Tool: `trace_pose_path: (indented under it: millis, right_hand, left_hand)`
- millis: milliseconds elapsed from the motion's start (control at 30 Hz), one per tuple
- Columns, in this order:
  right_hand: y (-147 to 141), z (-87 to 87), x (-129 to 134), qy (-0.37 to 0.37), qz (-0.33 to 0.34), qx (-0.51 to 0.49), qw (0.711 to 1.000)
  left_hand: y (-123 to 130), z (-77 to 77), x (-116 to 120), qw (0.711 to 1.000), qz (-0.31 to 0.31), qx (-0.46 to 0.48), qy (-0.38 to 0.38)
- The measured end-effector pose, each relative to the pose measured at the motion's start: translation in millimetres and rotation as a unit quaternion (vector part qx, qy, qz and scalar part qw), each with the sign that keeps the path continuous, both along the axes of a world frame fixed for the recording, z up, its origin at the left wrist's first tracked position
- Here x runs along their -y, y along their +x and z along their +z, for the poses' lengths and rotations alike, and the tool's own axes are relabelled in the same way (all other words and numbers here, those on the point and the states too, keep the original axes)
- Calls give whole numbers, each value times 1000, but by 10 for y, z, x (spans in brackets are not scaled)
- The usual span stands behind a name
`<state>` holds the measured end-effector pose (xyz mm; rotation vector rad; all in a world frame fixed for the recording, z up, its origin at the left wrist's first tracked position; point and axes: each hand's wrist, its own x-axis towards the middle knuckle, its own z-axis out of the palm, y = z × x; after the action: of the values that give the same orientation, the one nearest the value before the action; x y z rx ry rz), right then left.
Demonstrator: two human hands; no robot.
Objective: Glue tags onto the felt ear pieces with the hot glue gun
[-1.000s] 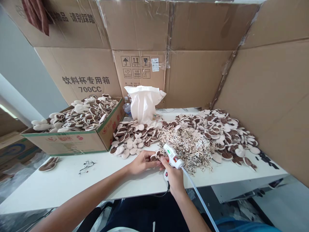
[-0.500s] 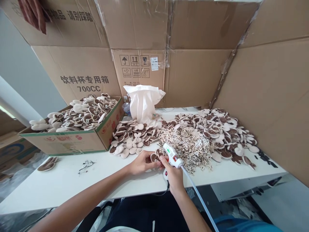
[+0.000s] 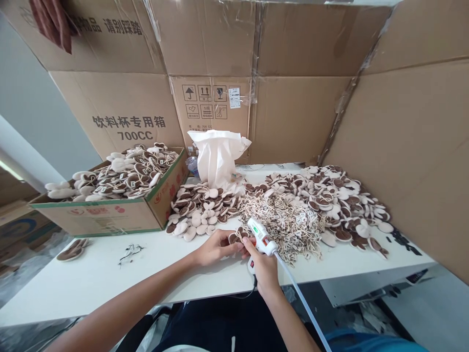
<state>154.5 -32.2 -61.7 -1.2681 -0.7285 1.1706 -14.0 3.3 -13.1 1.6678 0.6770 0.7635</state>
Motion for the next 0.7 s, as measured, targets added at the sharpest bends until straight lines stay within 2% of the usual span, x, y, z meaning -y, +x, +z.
trace_pose_path:
  millis: [300,700]
  right_hand:
    - [9,22,6,14,4,-2,1000]
    - [0,3,-4,-7,-14,-6,1000]
  left_hand:
    - [18,28,4,999,-36,11,9]
    - [3,-22,-7,999,-30,-17,-24]
